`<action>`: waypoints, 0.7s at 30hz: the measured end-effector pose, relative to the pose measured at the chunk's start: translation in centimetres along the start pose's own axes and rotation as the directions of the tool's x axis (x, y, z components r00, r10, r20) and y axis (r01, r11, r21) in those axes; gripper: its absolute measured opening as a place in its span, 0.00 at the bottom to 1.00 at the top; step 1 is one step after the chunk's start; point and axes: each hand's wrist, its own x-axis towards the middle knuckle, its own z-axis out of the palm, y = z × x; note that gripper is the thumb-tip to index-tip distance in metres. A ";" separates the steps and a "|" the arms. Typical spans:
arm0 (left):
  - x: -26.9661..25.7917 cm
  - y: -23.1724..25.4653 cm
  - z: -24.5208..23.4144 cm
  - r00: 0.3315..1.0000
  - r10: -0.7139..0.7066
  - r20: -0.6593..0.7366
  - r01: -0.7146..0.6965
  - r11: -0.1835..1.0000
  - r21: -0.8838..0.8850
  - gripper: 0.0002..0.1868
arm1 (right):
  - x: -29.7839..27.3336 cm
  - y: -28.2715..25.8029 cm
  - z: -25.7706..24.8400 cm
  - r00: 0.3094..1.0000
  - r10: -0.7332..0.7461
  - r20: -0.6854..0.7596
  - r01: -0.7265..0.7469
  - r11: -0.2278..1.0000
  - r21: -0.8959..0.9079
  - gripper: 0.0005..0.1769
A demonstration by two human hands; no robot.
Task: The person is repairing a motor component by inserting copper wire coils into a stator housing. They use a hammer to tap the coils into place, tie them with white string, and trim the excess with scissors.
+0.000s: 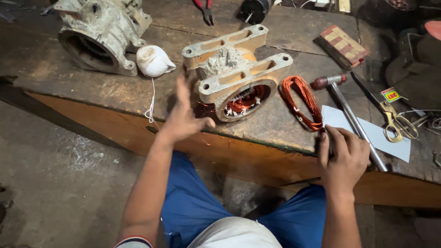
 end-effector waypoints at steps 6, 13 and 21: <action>0.9 -0.1 2.9 0.999 -0.017 -0.035 0.018 1.000 0.025 0.86 | -1.0 -0.1 0.5 1.000 0.018 -0.025 -0.018 1.000 0.000 0.06; 1.3 2.5 4.3 0.981 -0.112 -0.159 0.139 0.975 0.173 0.79 | -0.3 -0.4 0.2 1.000 0.020 -0.019 -0.020 1.000 0.008 0.06; 0.6 3.0 5.4 0.970 0.043 -0.238 0.050 0.926 0.373 0.77 | 2.0 -8.4 -4.1 0.989 -0.141 0.036 0.118 0.921 0.371 0.20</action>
